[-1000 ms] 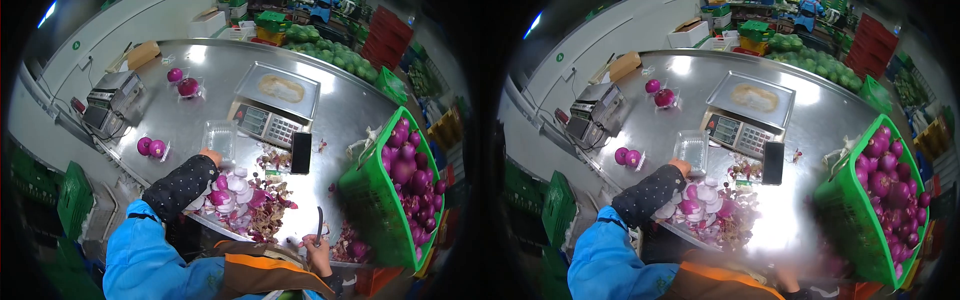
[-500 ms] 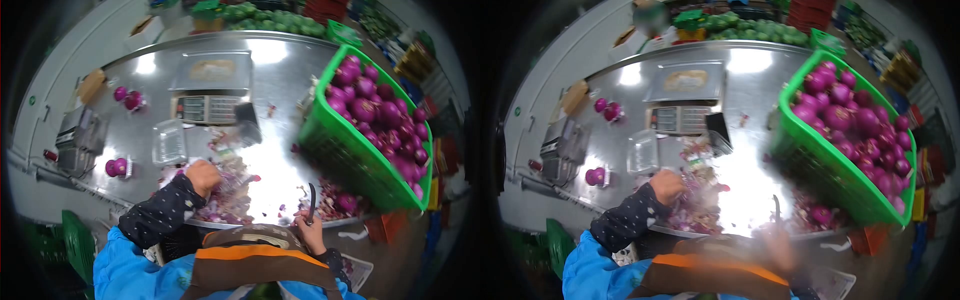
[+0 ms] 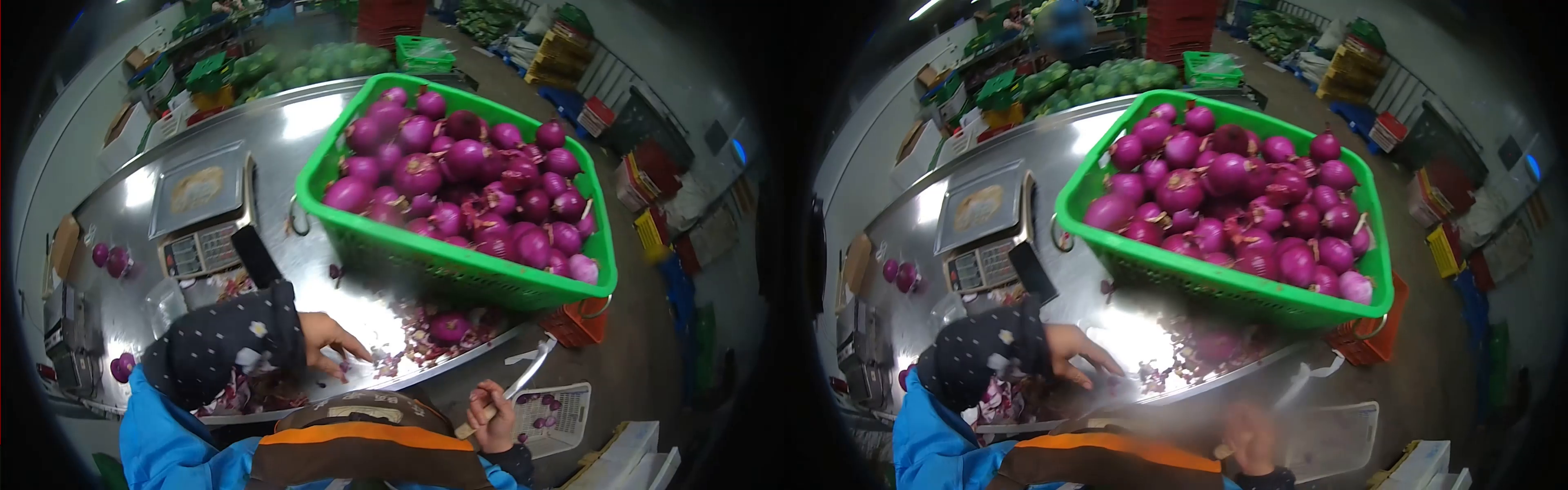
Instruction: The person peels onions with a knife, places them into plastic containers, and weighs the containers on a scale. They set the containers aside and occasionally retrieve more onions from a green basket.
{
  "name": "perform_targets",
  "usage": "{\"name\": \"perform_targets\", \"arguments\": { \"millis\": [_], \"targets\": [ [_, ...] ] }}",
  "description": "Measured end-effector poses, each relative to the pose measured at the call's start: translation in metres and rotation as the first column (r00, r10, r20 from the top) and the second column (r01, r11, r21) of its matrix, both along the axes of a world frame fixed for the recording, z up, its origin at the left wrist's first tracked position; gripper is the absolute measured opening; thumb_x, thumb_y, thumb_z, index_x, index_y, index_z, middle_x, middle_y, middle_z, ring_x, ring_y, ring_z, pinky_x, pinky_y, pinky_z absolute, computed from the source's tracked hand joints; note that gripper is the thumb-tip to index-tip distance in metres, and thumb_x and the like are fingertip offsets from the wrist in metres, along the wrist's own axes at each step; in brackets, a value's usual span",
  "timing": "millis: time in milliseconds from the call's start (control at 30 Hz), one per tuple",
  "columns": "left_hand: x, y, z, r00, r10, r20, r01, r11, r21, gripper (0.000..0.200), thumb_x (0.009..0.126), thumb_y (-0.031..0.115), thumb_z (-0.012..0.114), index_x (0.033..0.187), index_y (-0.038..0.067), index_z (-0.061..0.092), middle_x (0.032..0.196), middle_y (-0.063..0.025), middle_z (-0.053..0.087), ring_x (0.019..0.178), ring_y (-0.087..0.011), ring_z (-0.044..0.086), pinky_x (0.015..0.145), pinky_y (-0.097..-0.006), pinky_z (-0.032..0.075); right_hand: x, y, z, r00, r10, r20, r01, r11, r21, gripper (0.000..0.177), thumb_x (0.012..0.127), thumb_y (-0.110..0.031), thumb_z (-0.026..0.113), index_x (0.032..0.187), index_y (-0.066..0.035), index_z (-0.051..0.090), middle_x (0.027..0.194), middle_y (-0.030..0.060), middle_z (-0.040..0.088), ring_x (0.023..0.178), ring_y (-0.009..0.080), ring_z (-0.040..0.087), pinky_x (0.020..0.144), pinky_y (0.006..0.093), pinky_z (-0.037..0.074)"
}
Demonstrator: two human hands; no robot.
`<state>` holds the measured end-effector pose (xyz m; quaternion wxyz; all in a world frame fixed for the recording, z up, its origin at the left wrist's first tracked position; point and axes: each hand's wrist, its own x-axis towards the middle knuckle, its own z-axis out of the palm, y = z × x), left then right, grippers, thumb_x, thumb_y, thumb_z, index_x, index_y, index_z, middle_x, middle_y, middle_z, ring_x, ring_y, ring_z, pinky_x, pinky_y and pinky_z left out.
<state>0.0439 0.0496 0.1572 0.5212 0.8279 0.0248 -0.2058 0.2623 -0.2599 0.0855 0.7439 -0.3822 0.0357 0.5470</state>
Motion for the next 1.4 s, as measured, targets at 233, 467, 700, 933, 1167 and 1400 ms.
{"name": "perform_targets", "arguments": {
  "millis": [233, 467, 700, 933, 1167, 1400],
  "targets": [
    [0.194, 0.005, 0.08, 0.681, 0.098, 0.726, -0.401, 0.879, 0.258, 0.038, 0.073, 0.017, 0.072, 0.107, 0.003, 0.062, 0.096, -0.0143, 0.067, 0.088, -0.0278, 0.066, 0.076, -0.0351, 0.053, 0.027, -0.024, -0.047, 0.974, 0.226, 0.013, -0.226, 0.962, 0.151, 0.023, 0.087, -0.009, 0.043, 0.1, 0.003, 0.058, 0.075, 0.0174, 0.06, 0.044, 0.0143, 0.039, 0.043, 0.0296, 0.032],
    [0.315, -0.015, 0.075, 0.883, 0.319, 0.344, -0.453, 0.773, 0.444, 0.054, 0.07, 0.031, 0.075, 0.113, 0.003, 0.056, 0.101, -0.0186, 0.063, 0.097, -0.0329, 0.061, 0.085, -0.0401, 0.048, 0.062, -0.032, -0.06, 0.976, 0.203, -0.085, -0.179, 0.957, 0.228, 0.022, 0.089, -0.01, 0.045, 0.103, 0.0, 0.059, 0.074, 0.012, 0.058, 0.045, 0.011, 0.039, 0.043, 0.0255, 0.031],
    [0.402, -0.021, 0.089, 0.859, 0.212, 0.465, -0.497, 0.56, 0.663, 0.071, 0.067, 0.024, 0.074, 0.127, 0.004, 0.043, 0.112, -0.0198, 0.051, 0.106, -0.0353, 0.052, 0.09, -0.044, 0.045, 0.081, -0.031, -0.049, 0.994, 0.097, -0.047, -0.099, 0.994, -0.036, 0.019, 0.084, -0.011, 0.054, 0.102, -0.003, 0.056, 0.067, 0.009, 0.056, 0.043, 0.0108, 0.041, 0.043, 0.0243, 0.035],
    [0.435, -0.004, 0.052, 0.901, 0.18, 0.394, -0.424, 0.557, 0.714, 0.077, 0.06, 0.031, 0.078, 0.127, 0.016, 0.045, 0.117, -0.0197, 0.05, 0.108, -0.0389, 0.051, 0.092, -0.0487, 0.044, 0.095, -0.039, -0.065, 0.986, 0.133, 0.104, -0.124, 0.989, -0.085, 0.023, 0.084, -0.01, 0.054, 0.104, 0.001, 0.055, 0.072, 0.0094, 0.06, 0.05, 0.0106, 0.049, 0.046, 0.0222, 0.037],
    [0.468, 0.042, 0.086, 0.707, 0.371, 0.603, -0.696, 0.514, 0.501, 0.069, 0.061, 0.041, 0.081, 0.114, 0.004, 0.058, 0.104, -0.019, 0.064, 0.099, -0.0338, 0.061, 0.088, -0.0421, 0.049, 0.1, -0.041, -0.088, 0.98, 0.129, 0.149, -0.116, 0.989, -0.088, 0.021, 0.085, -0.004, 0.052, 0.106, 0.0, 0.056, 0.075, 0.011, 0.062, 0.049, 0.0055, 0.048, 0.041, 0.018, 0.034],
    [0.52, 0.074, 0.052, 0.762, 0.332, 0.556, -0.607, 0.664, 0.436, 0.06, 0.066, 0.031, 0.076, 0.116, 0.005, 0.055, 0.106, -0.0157, 0.063, 0.089, -0.0264, 0.064, 0.079, -0.0376, 0.053, 0.099, -0.049, -0.094, 0.981, 0.008, 0.193, 0.011, 0.995, -0.095, 0.019, 0.085, -0.013, 0.05, 0.099, -0.005, 0.06, 0.072, 0.003, 0.062, 0.045, 0.0023, 0.042, 0.04, 0.016, 0.031]
  ]
}}
